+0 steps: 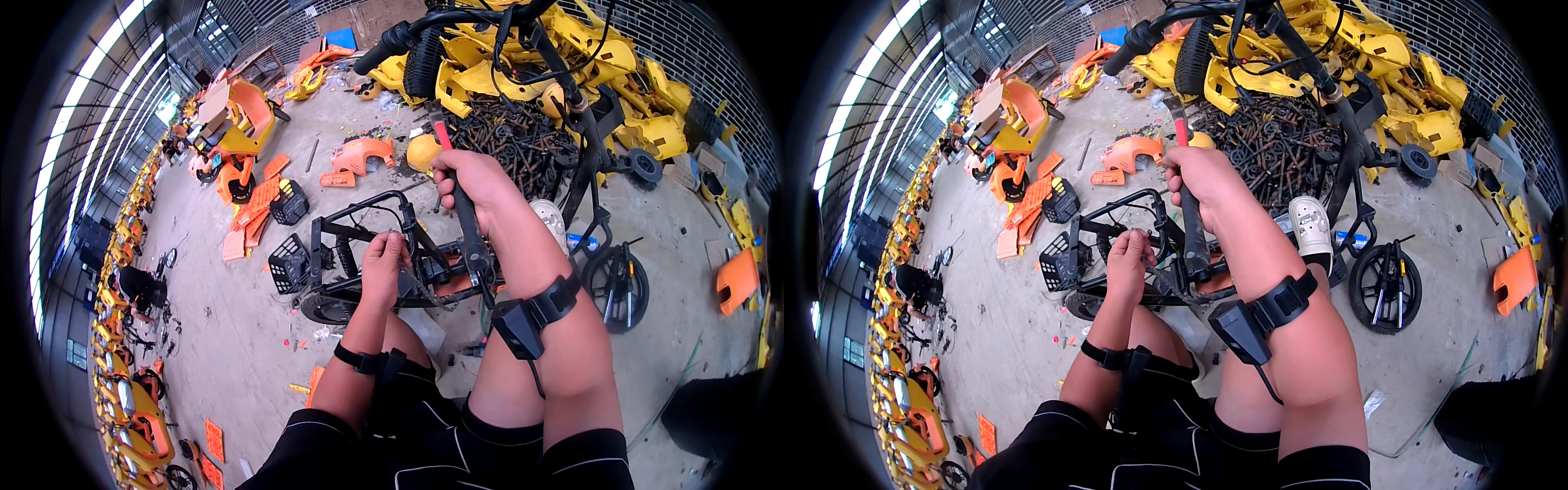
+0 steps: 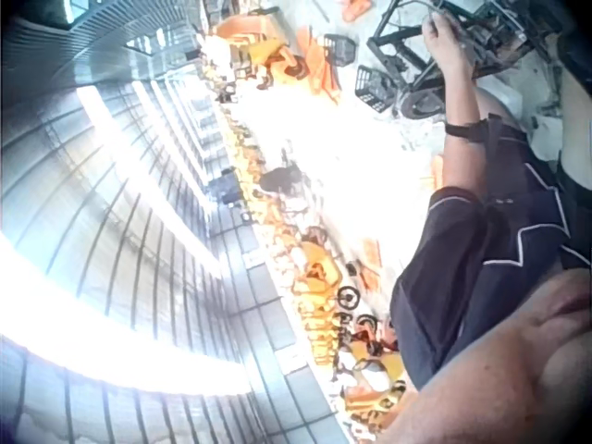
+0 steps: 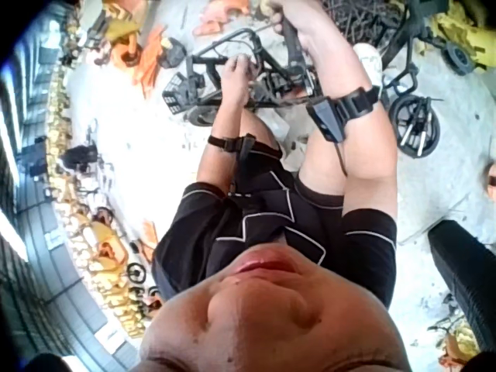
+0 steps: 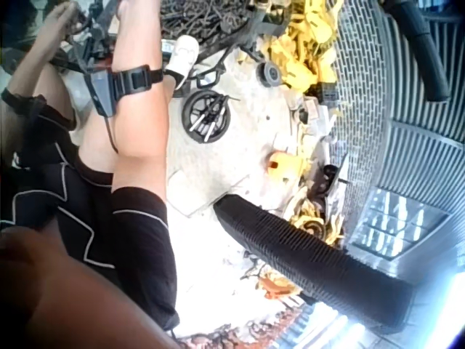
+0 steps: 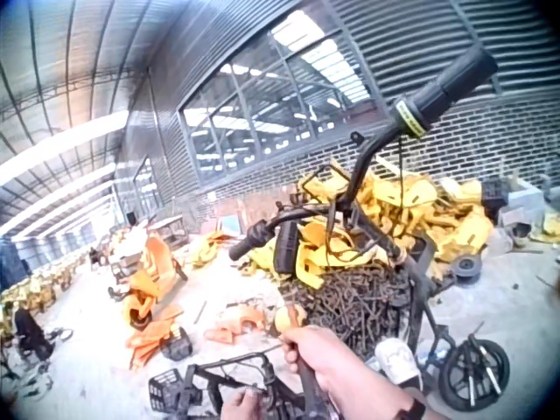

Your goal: The person uses a hammer and pliers to detach a component from a black metal bicycle frame while sitting on the floor.

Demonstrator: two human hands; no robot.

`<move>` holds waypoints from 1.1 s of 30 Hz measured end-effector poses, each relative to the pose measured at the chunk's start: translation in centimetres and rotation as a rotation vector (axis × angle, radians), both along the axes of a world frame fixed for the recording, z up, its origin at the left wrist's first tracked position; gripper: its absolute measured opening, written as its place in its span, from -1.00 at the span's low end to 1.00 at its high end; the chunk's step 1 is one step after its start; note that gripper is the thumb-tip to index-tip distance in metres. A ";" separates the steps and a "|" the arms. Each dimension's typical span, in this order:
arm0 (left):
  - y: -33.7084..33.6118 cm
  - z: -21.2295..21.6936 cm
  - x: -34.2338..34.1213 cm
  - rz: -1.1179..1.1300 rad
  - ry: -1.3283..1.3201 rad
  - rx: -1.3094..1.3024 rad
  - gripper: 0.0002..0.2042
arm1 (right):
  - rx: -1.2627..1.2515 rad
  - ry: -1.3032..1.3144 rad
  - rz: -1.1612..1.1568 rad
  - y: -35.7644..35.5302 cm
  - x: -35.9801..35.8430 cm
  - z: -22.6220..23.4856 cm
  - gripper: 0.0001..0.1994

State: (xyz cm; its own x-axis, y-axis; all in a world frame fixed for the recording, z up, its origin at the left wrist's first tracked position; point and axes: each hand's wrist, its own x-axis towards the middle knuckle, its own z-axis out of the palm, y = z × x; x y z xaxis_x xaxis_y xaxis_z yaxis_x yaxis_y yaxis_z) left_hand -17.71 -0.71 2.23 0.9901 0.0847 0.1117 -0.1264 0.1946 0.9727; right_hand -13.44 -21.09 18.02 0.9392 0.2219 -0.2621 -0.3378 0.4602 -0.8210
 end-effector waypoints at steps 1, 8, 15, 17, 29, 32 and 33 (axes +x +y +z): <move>0.1 0.1 -0.1 0.022 0.058 -0.020 -0.69 | 0.006 -0.011 0.010 0.1 0.1 -0.2 -0.89; 1.1 -4.1 -2.4 -0.030 0.285 -0.149 -0.59 | 0.126 -0.053 -0.031 -0.4 -1.9 0.8 -0.91; 0.8 -6.2 -4.3 0.011 0.353 -0.282 -0.67 | 0.089 -0.373 0.040 -2.3 -4.9 2.3 -0.73; 0.6 -6.5 -4.0 0.037 0.311 -0.286 -0.68 | -0.072 -0.316 0.078 -2.7 -5.0 1.6 -0.73; 0.7 -9.4 -3.8 0.086 0.255 -0.265 -0.68 | -0.638 -0.401 0.314 -1.2 -9.1 -1.8 -0.73; 0.4 -10.0 -3.9 0.010 0.251 -0.336 -0.67 | -0.648 -0.365 0.338 -0.4 -10.1 -3.4 -0.71; 0.2 -9.7 -4.0 -0.018 0.260 -0.362 -0.68 | -0.659 -0.308 0.332 -0.2 -10.6 -4.0 -0.72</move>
State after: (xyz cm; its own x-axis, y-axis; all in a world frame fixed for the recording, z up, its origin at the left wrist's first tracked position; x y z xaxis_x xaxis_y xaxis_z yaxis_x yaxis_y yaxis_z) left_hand -21.67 -0.55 -7.44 0.9830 0.0547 -0.1751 0.1202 0.5288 0.8402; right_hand -24.03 -21.30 14.01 0.9027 0.3927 -0.1760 -0.0857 -0.2366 -0.9678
